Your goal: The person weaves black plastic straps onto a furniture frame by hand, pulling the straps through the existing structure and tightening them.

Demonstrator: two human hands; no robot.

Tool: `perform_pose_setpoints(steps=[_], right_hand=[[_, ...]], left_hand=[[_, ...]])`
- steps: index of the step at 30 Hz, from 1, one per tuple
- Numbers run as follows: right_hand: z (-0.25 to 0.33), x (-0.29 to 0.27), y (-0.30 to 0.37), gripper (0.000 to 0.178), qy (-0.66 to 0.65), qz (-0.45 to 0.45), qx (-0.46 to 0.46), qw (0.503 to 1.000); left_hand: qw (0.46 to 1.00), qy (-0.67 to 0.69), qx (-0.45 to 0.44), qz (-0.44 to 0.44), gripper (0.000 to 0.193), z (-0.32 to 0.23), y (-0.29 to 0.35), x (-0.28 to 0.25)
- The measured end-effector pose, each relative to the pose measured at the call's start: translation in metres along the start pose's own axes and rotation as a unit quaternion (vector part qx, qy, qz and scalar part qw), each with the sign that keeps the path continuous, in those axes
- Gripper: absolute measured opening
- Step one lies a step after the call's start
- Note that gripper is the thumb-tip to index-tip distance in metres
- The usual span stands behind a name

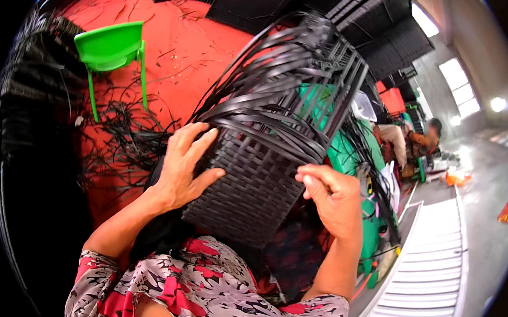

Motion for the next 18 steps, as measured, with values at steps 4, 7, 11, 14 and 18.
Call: perform_pose_setpoints(steps=[4, 7, 11, 14, 18], right_hand=[[-0.037, -0.015, 0.035, 0.018, 0.194, 0.018, 0.033, 0.98], [-0.064, -0.023, 0.043, 0.023, 0.286, -0.016, 0.069, 0.956], [-0.1, -0.021, 0.044, 0.021, 0.153, -0.154, 0.015, 0.976], [-0.106, -0.011, 0.04, 0.019, 0.097, -0.192, -0.01, 0.976], [-0.119, 0.002, 0.041, 0.031, -0.072, -0.199, 0.086, 0.974]], left_hand=[[0.992, -0.004, 0.124, -0.032, 0.032, -0.022, -0.015, -0.006], [0.988, 0.027, 0.151, -0.011, 0.023, -0.04, -0.021, 0.003], [0.978, 0.061, 0.197, 0.034, 0.024, -0.061, -0.023, 0.025], [0.97, 0.086, 0.22, 0.065, 0.027, -0.076, -0.022, 0.043], [0.965, 0.1, 0.222, 0.098, 0.029, -0.09, -0.023, 0.057]])
Point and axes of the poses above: each hand's wrist, its own y-axis away from the middle knuckle, its own x-axis out of the palm, z = x × y, the point moved 3 cm from there along -y, towards the middle knuckle, and after that the axes turned 5 degrees about -z, right-handed, at the moved point
